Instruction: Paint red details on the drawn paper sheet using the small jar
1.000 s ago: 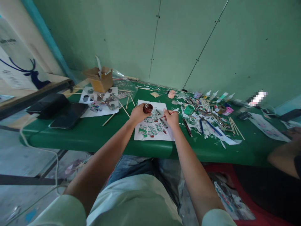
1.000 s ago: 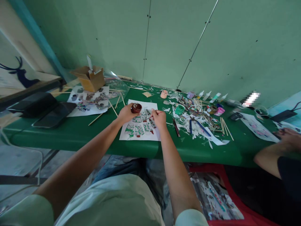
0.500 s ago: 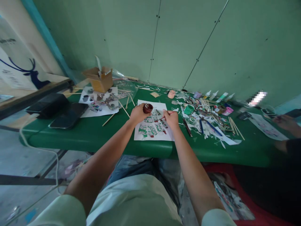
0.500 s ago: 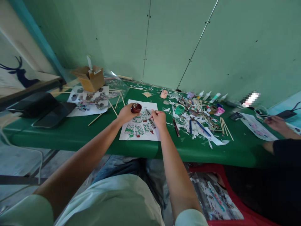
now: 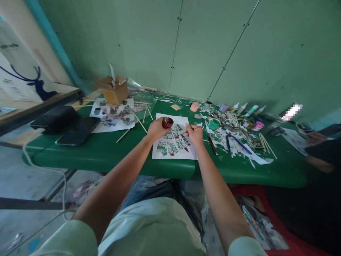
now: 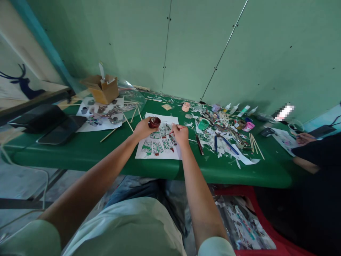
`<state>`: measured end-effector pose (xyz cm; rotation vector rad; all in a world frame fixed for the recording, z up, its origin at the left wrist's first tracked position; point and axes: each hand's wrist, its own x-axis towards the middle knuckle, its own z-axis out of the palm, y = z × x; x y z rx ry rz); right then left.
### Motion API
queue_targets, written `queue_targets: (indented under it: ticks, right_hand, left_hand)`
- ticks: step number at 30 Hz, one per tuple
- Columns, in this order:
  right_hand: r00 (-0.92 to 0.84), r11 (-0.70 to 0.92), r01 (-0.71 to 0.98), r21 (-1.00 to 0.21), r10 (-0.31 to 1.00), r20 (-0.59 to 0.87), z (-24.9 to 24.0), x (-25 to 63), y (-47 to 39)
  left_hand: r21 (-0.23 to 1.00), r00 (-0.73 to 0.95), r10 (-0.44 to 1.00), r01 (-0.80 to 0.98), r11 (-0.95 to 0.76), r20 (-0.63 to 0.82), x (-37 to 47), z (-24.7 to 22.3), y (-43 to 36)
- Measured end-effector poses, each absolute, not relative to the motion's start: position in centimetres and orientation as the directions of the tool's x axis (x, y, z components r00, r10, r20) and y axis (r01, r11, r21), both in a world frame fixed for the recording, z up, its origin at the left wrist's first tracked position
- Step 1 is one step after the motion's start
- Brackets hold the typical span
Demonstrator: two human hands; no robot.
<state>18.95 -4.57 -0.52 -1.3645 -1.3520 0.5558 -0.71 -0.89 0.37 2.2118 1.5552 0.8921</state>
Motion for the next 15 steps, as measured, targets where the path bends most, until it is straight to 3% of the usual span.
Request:
queue_targets:
  ticks: [15]
  right_hand:
    - [0.183,0.267,0.441,-0.857,0.908,0.377,-0.49,19.02,-4.64]
  left_hand:
    - [0.549,0.226,0.915,0.742,-0.384,0.333,-0.78,0.11,-0.78]
